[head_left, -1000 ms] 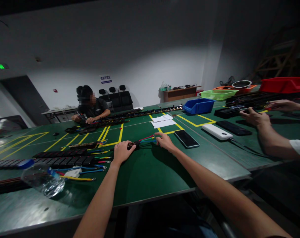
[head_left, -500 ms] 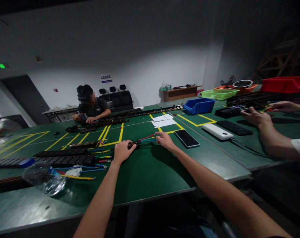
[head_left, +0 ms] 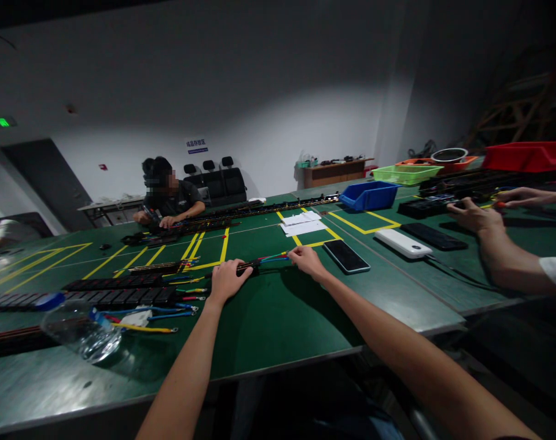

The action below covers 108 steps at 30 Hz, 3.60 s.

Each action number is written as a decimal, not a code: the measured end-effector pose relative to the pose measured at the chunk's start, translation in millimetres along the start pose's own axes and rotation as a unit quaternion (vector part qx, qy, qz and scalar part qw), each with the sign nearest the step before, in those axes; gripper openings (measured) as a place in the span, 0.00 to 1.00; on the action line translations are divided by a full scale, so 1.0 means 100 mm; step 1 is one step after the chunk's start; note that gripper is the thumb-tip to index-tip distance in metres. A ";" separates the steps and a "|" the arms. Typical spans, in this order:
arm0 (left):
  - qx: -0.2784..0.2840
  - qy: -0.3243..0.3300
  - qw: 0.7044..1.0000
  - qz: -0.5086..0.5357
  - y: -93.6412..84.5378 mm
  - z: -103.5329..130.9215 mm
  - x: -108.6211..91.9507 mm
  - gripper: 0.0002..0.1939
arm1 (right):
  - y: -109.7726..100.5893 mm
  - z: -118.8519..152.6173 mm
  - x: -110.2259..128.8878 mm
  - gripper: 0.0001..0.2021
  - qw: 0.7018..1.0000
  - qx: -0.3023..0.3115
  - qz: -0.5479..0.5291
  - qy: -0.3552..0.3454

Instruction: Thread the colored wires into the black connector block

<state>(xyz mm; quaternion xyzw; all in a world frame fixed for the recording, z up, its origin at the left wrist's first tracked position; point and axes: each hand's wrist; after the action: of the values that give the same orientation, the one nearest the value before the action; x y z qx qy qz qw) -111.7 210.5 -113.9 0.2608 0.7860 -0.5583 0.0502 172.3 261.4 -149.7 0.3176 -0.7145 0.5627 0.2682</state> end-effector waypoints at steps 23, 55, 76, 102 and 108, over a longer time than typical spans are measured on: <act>-0.005 0.001 1.000 -0.009 -0.02 0.01 -0.04 0.27 | -0.06 0.12 0.15 0.10 0.981 -0.120 0.004 -0.155; -0.007 -0.007 1.000 -0.001 -0.01 0.00 -0.04 0.28 | -0.06 0.07 0.12 0.12 0.999 -0.032 -0.011 0.016; 0.087 0.064 0.994 0.023 -0.07 -0.29 -0.38 0.21 | -0.37 0.08 0.12 0.14 0.993 0.090 -0.076 0.021; 0.087 0.144 0.983 0.072 0.41 -0.45 -0.42 0.09 | -0.13 0.22 -0.07 0.14 0.994 0.069 -0.084 -0.004; -0.008 0.263 0.965 -0.010 0.50 -0.37 -0.41 0.09 | -0.22 0.30 -0.12 0.19 0.990 0.112 -0.083 -0.033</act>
<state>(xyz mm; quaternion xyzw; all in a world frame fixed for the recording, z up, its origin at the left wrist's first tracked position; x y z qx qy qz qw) -45.7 241.6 -127.7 0.3902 0.7783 -0.4648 -0.1614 195.6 230.5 -151.5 0.4219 -0.6270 0.6040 0.2531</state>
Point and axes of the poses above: each hand's wrist, its own z-axis away from the middle knuckle, its own y-axis out of the palm, x = y × z, and after that the axes turned 15 degrees about z, right-handed
